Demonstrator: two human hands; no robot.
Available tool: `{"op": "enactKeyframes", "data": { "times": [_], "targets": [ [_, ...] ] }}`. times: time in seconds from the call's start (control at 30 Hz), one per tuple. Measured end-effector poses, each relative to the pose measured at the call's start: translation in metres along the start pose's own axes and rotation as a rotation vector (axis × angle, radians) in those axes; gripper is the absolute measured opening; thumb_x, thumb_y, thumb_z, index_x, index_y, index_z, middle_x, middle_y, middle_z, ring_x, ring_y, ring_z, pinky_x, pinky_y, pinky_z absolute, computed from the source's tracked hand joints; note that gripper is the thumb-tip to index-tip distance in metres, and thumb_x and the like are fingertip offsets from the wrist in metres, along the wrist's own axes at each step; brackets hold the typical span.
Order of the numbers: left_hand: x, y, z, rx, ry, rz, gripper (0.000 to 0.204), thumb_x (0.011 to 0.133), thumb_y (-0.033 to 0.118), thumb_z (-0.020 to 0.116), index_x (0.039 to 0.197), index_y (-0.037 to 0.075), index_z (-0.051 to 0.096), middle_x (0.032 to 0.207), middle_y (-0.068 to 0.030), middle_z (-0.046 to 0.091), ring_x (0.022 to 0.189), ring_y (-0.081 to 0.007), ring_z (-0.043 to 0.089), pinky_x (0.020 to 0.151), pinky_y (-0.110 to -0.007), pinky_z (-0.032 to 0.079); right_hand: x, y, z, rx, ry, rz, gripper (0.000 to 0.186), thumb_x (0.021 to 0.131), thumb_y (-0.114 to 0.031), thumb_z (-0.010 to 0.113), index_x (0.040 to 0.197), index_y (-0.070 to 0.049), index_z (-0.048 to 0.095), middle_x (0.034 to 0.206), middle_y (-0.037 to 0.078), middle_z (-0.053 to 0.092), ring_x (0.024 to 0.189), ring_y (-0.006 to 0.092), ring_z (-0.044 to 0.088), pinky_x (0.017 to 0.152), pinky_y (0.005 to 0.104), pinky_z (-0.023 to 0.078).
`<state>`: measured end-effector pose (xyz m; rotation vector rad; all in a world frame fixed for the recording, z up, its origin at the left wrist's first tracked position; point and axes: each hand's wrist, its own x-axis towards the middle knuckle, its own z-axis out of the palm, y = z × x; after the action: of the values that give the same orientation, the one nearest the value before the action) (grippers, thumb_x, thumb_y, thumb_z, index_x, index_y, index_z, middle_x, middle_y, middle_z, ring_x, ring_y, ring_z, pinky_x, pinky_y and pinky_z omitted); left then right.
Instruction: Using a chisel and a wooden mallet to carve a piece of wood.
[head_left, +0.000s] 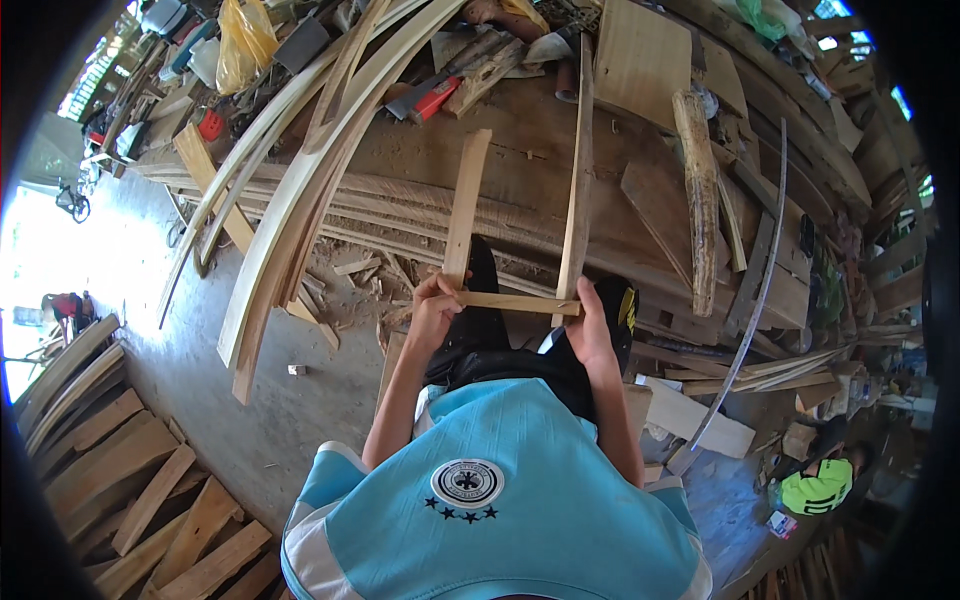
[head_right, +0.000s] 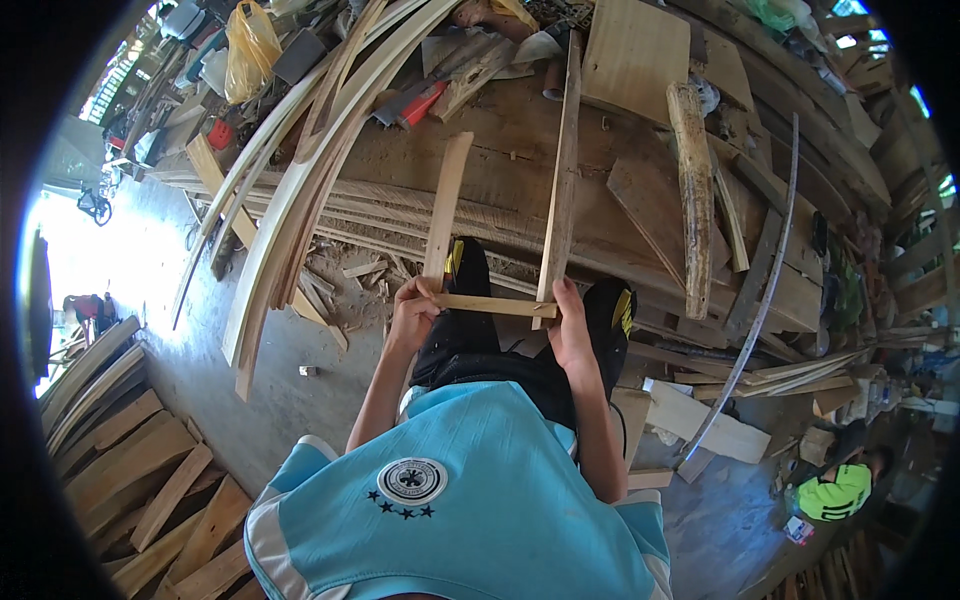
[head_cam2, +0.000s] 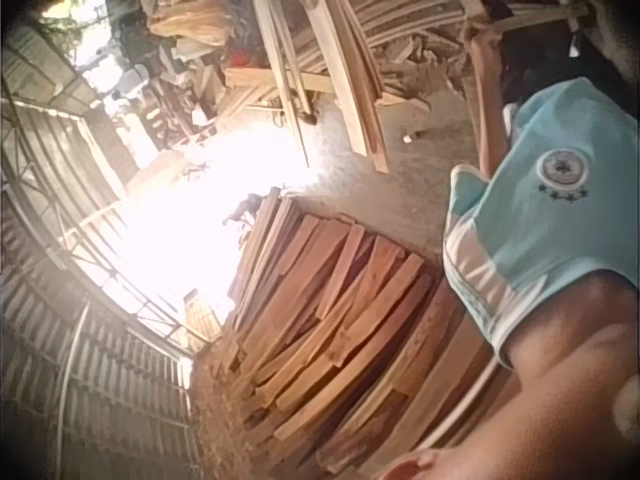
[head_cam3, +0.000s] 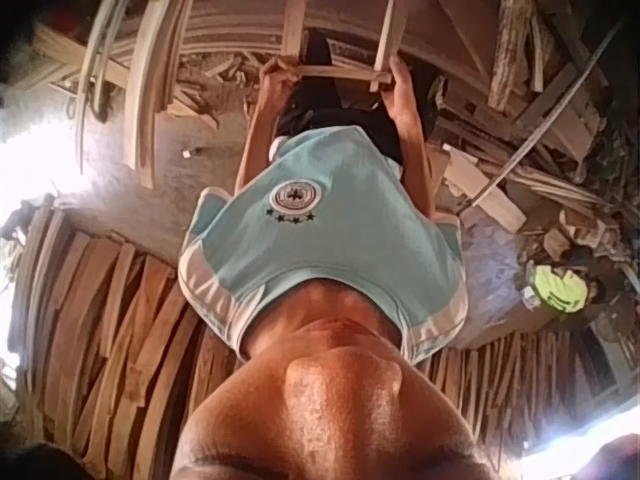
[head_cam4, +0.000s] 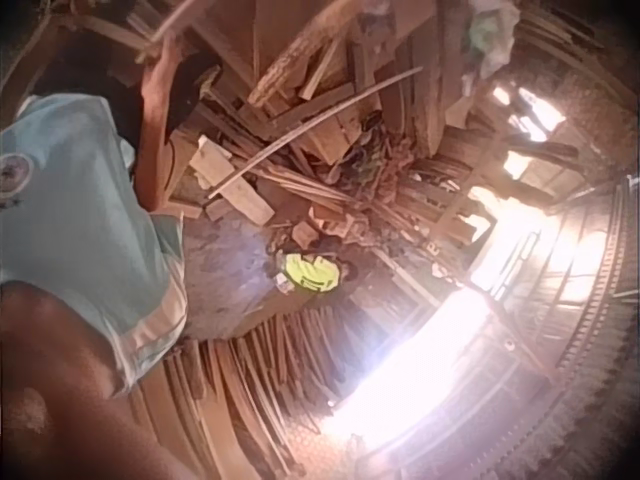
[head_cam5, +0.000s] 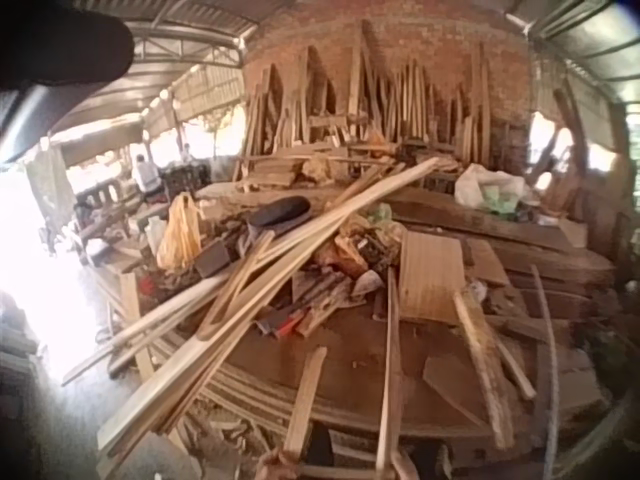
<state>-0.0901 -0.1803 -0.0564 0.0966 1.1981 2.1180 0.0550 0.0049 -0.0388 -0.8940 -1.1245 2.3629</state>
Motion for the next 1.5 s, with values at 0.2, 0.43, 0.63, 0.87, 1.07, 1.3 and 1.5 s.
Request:
{"op": "enactKeyframes", "data": {
  "times": [0.2, 0.43, 0.63, 0.87, 1.07, 1.3, 1.5],
  "targets": [
    [0.003, 0.006, 0.004, -0.095, -0.007, 0.044, 0.019, 0.052, -0.013, 0.042, 0.061, 0.004, 0.043, 0.076, -0.0084, 0.051, 0.070, -0.0165, 0.052, 0.061, -0.023, 0.042, 0.010, -0.007, 0.014, 0.486, -0.334, 0.207, 0.049, 0.086, -0.041, 0.041, 0.123, -0.009, 0.037, 0.084, 0.005, 0.051, 0.076, 0.0135, 0.051, 0.063, 0.0267, 0.044],
    [0.003, 0.010, 0.005, -0.021, 0.003, -0.017, 0.016, 0.051, -0.012, 0.047, 0.058, 0.003, 0.046, 0.099, -0.0194, 0.054, 0.071, -0.0138, 0.051, 0.053, -0.020, 0.039, 0.016, 0.003, 0.014, 0.271, -0.047, 0.187, 0.042, 0.084, -0.042, 0.046, 0.104, -0.006, 0.051, 0.088, 0.008, 0.058, 0.079, 0.0184, 0.057, 0.073, 0.0301, 0.045],
    [0.006, 0.000, -0.012, 0.064, 0.072, -0.060, 0.020, 0.050, -0.012, 0.046, 0.061, 0.005, 0.045, 0.067, -0.0038, 0.046, 0.067, -0.0165, 0.050, 0.065, -0.023, 0.042, 0.010, -0.003, 0.016, 0.272, -0.076, 0.173, 0.041, 0.086, -0.040, 0.038, 0.109, -0.008, 0.048, 0.093, 0.009, 0.058, 0.081, 0.0198, 0.056, 0.076, 0.0324, 0.044],
    [0.004, 0.004, -0.003, 0.051, 0.060, -0.002, 0.020, 0.050, -0.011, 0.046, 0.062, 0.005, 0.044, 0.066, -0.0030, 0.044, 0.067, -0.0164, 0.050, 0.065, -0.024, 0.042, -0.001, -0.006, 0.017, 0.132, -0.160, 0.068, 0.041, 0.086, -0.019, 0.039, 0.125, -0.007, 0.035, 0.112, 0.010, 0.049, 0.099, 0.0201, 0.052, 0.083, 0.0335, 0.043],
    [0.003, 0.003, -0.012, 0.052, 0.016, 0.034, 0.019, 0.051, -0.011, 0.046, 0.062, 0.005, 0.044, 0.066, -0.0027, 0.043, 0.064, -0.0158, 0.048, 0.062, -0.023, 0.041, -0.005, -0.011, 0.028, 0.121, -0.045, 0.013, 0.043, 0.084, -0.013, 0.041, 0.126, -0.005, 0.035, 0.112, 0.009, 0.049, 0.087, 0.0140, 0.055, 0.079, 0.0270, 0.044],
    [0.002, 0.011, -0.006, 0.194, 0.034, -0.011, 0.018, 0.051, -0.010, 0.046, 0.060, 0.005, 0.043, 0.066, -0.0023, 0.043, 0.061, -0.0139, 0.044, 0.056, -0.023, 0.037, -0.010, -0.016, 0.022, -0.316, 0.027, -0.018, 0.047, 0.080, -0.009, 0.052, 0.124, -0.004, 0.038, 0.074, -0.002, 0.051, 0.059, 0.0015, 0.042, 0.053, 0.0172, 0.034],
    [-0.003, 0.018, -0.011, 0.245, 0.011, 0.033, 0.016, 0.049, -0.006, 0.047, 0.059, 0.005, 0.043, 0.063, -0.0005, 0.043, 0.059, -0.0096, 0.042, 0.051, -0.021, 0.031, -0.004, -0.001, 0.030, -0.353, 0.023, -0.107, 0.032, 0.077, -0.008, 0.054, 0.107, 0.001, 0.051, 0.075, 0.002, 0.057, 0.066, 0.0054, 0.049, 0.058, 0.0190, 0.038]
  ]
}}
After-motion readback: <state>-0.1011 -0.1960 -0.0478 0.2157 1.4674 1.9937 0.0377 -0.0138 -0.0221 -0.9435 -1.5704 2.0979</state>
